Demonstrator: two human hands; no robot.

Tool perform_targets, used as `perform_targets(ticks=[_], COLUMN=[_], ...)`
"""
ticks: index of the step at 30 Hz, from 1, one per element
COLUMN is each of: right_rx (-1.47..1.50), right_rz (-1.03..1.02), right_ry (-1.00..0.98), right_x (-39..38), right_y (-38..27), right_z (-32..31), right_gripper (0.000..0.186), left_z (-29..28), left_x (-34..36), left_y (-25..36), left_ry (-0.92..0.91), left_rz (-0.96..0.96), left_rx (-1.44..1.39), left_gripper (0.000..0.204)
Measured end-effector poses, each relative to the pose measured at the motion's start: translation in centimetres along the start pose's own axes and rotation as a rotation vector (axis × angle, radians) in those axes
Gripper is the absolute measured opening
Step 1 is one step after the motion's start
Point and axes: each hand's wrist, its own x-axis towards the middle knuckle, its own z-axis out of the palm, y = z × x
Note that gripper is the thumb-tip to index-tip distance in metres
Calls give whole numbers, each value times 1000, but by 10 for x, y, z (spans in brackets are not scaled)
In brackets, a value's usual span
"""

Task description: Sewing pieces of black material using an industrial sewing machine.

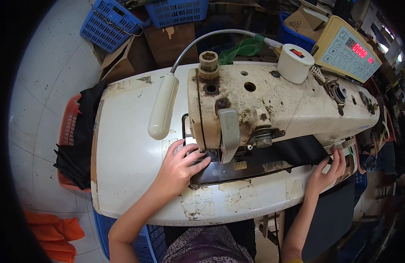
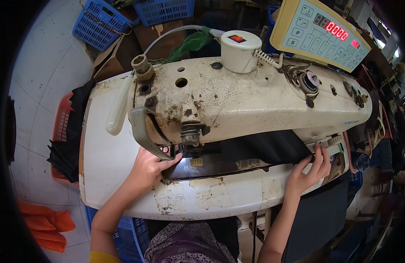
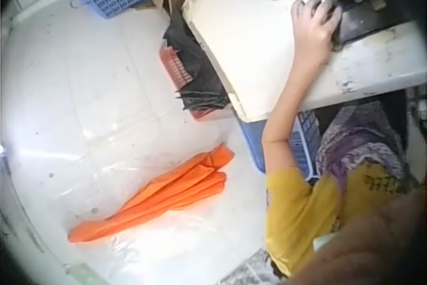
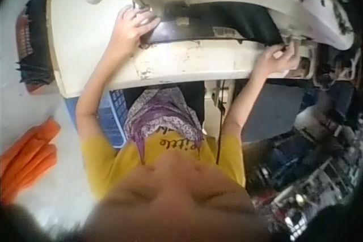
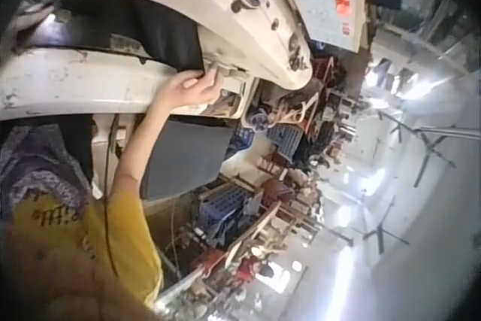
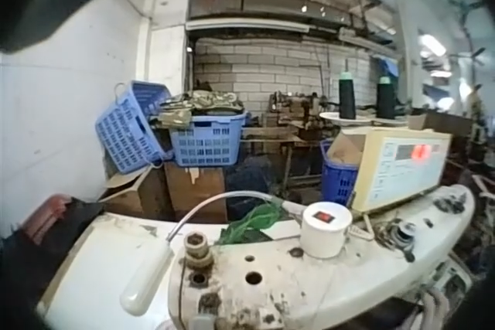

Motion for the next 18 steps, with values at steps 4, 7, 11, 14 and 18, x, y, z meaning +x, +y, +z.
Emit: perform_targets(ticks=[4,7,11,14,18], right_rx=[-178,-282,-340,-207,-125], right_rz=[22,-55,382,242,101], right_ry=[-8,-6,-483,-297,-138], right_x=[3,0,-6,-13,-5], right_y=[6,12,20,29,18], right_z=[7,8,8,6,5], right_gripper=[50,47,41,40,40], left_z=[5,7,9,8,3], left_x=[7,12,10,12,17], left_y=[-12,-15,-13,-7,-8], left_ry=[25,42,42,98,19], left_rz=[-26,-46,-85,-58,-107], left_rx=[-13,-47,-5,-25,-137], left_gripper=[42,39,36,34,33])
